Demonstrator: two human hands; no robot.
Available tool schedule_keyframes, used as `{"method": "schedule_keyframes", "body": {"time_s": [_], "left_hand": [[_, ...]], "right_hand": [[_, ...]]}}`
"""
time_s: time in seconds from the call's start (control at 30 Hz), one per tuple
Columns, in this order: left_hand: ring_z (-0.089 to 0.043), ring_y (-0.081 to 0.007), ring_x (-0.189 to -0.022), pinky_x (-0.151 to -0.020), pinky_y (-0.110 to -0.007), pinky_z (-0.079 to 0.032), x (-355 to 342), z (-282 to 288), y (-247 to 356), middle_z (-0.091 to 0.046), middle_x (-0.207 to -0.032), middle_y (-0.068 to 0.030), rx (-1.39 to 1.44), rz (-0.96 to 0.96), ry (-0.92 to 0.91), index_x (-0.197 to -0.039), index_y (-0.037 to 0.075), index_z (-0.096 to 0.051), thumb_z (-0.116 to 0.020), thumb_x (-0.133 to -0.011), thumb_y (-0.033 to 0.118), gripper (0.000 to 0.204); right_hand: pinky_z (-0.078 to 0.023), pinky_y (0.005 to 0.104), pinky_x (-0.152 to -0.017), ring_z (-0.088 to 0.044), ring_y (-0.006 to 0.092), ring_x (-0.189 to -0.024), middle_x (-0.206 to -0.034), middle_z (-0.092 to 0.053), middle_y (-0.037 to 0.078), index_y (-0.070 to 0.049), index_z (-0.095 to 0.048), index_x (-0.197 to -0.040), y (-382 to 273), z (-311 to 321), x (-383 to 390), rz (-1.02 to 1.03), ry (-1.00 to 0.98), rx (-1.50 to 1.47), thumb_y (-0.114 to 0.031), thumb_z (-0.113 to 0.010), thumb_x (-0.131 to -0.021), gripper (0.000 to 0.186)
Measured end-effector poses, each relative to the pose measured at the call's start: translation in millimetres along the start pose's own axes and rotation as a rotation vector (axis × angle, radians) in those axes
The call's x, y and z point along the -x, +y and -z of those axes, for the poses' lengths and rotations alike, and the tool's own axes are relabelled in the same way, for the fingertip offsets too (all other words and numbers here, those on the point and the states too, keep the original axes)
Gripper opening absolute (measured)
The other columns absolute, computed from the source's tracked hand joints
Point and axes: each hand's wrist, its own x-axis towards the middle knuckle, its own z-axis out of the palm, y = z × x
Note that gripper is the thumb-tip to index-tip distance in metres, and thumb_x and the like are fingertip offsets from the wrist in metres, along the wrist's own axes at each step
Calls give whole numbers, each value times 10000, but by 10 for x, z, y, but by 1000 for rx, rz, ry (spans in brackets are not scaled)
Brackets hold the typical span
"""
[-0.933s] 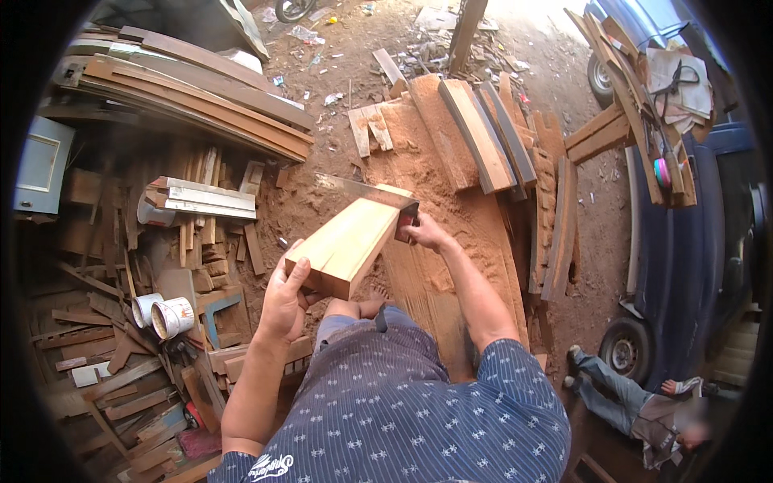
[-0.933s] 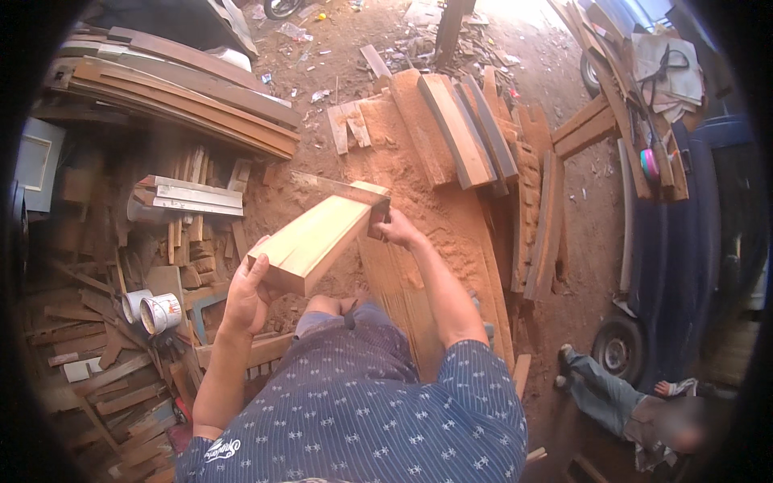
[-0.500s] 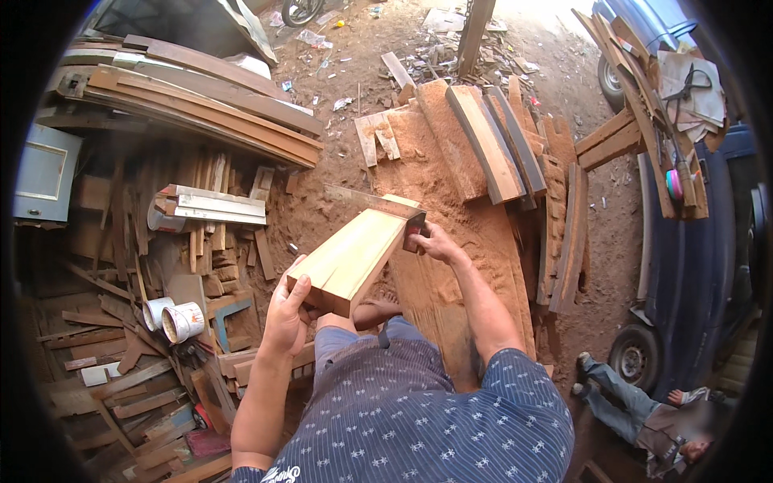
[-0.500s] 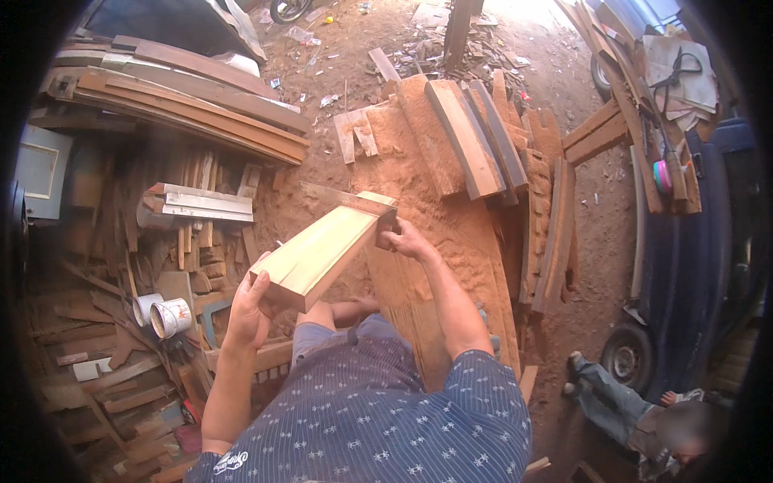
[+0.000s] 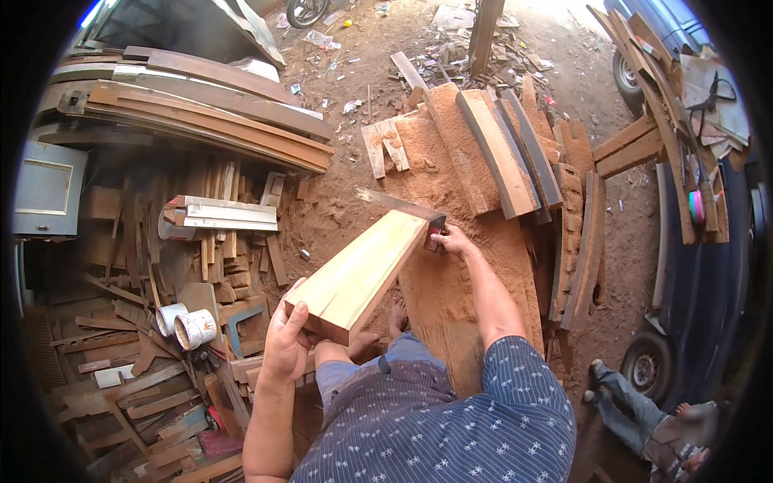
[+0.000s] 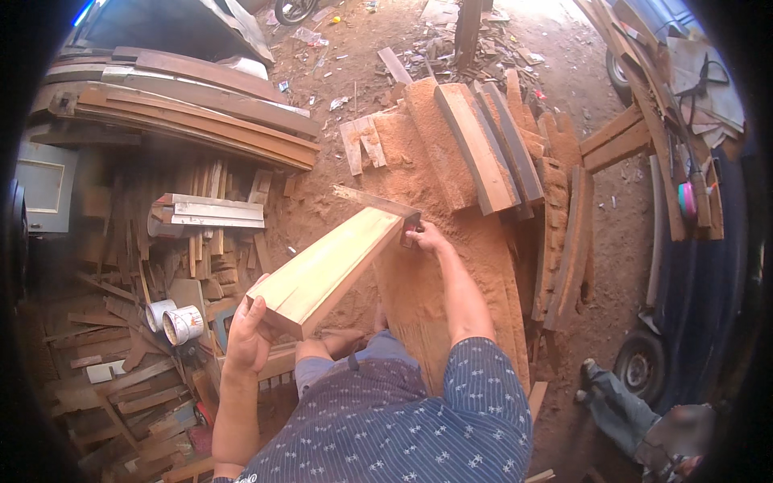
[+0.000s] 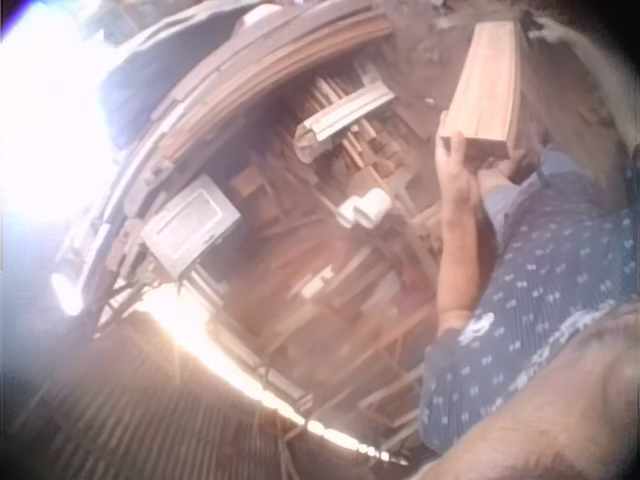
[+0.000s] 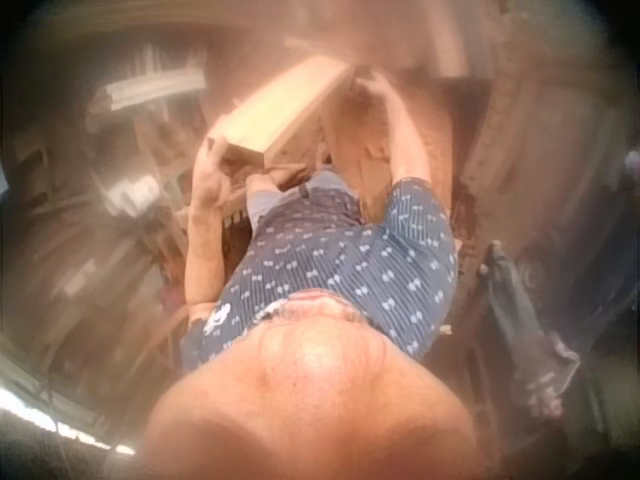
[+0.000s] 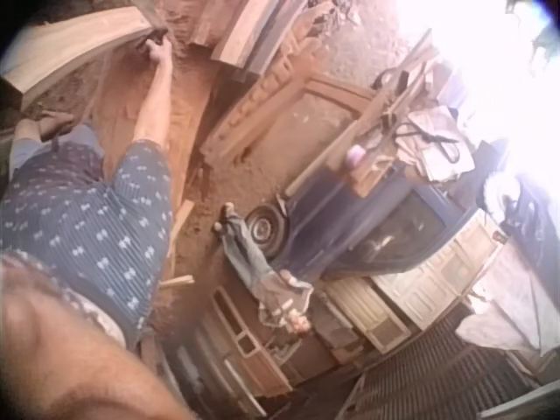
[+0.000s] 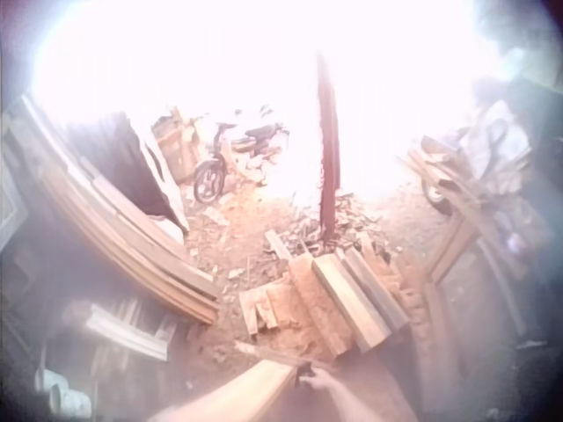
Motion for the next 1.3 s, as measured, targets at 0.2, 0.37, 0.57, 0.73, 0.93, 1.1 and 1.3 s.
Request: {"method": "schedule_keyframes", "body": {"time_s": [0.2,0.37,0.57,0.73,0.93,1.1,1.3], "left_hand": [[-630,-224,-1162,-875,-361,-585,5,-62,3,-547,-1374,-149,-19,-19,31,-1516,6,-307,-629,-1004,279,663],[-541,-261,-1280,-1013,-417,-499,6,-71,40,-500,-1431,-147,-52,-2,17,-1538,8,-263,-626,-1004,315,715],[-532,-222,-1224,-956,-402,-497,6,-22,-185,-559,-1316,-123,-70,-177,276,-1503,-10,-322,-683,-972,369,745],[-573,-210,-1185,-957,-374,-501,87,48,-196,-606,-1250,-117,84,-75,211,-1333,-18,-512,-680,-981,307,508],[-633,-255,-1133,-978,-407,-536,182,755,-844,-616,-1234,-149,414,-74,247,-1301,-37,-511,-633,-919,33,407],[-610,-272,-1165,-1033,-397,-488,260,1036,-763,-606,-1265,-174,305,-110,242,-1335,-74,-488,-639,-827,-17,533],[-612,-218,-1130,-998,-343,-501,701,1731,-439,-600,-1248,-157,104,-287,240,-1386,-91,-439,-669,-801,-73,628]], "right_hand": [[-540,339,-529,-647,181,-601,-793,-679,88,8,-632,-1089,-61,-43,-69,-51,-88,-24,-94,-671,-943,182],[-536,331,-497,-640,170,-592,-766,-664,80,-22,-630,-1034,-73,-53,-70,-60,-75,-24,-108,-662,-969,113],[-557,340,-743,-659,166,-830,-927,-711,61,-21,-689,-1083,46,-338,-94,115,234,251,-97,-732,-845,253],[-579,347,-713,-688,182,-822,-941,-710,67,-16,-648,-1157,466,-252,64,218,429,-61,-111,-715,-881,300],[-598,383,-572,-631,193,-587,-796,-660,85,-65,-609,-1035,460,-116,897,-92,328,-526,-167,-628,-985,115],[-549,345,-482,-636,178,-570,-755,-660,76,-35,-624,-995,724,103,1272,-277,717,-513,-191,-640,-981,158],[-536,324,-490,-623,159,-549,-758,-679,74,-12,-683,-956,908,-183,1549,-20,768,-440,-203,-675,-960,191]]}}
